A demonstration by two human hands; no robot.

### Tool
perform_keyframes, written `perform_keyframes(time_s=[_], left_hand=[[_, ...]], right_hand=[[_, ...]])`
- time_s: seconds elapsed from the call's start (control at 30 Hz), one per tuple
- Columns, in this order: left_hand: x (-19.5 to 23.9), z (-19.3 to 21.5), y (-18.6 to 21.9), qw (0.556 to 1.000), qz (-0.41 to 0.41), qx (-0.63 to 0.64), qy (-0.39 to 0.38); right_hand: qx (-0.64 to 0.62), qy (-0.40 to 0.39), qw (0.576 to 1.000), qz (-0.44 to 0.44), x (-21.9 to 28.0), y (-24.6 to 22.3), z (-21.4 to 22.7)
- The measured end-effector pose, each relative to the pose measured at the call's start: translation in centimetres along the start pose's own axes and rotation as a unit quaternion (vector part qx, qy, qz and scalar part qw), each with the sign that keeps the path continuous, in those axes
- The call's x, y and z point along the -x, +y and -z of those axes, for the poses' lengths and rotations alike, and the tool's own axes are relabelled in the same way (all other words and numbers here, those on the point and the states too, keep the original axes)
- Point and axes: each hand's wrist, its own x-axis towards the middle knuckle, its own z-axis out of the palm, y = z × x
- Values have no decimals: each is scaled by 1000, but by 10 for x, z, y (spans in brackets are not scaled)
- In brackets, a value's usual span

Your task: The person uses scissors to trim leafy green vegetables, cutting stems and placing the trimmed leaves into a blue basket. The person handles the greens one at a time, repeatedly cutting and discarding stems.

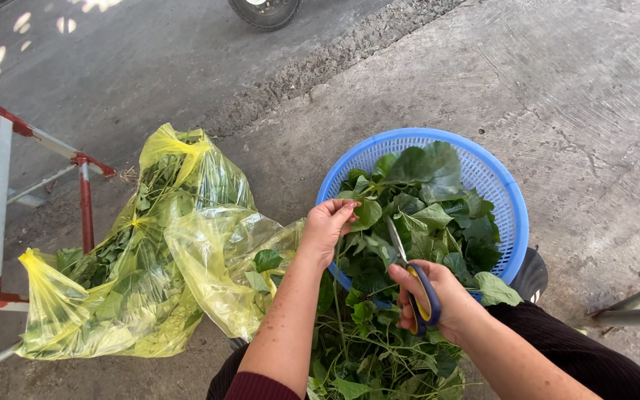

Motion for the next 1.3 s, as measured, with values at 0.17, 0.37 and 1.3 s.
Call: perform_keyframes(time_s=[0.17,0.37,1.3], left_hand=[[-5,16,3,999,14,39,8],[1,25,10,998,35,55,-9],[4,12,2,992,74,106,6]], right_hand=[[-37,-65,997,9,8,-9,2],[-82,-202,976,5,0,2,3],[-137,-149,979,30,0,4,-5]])
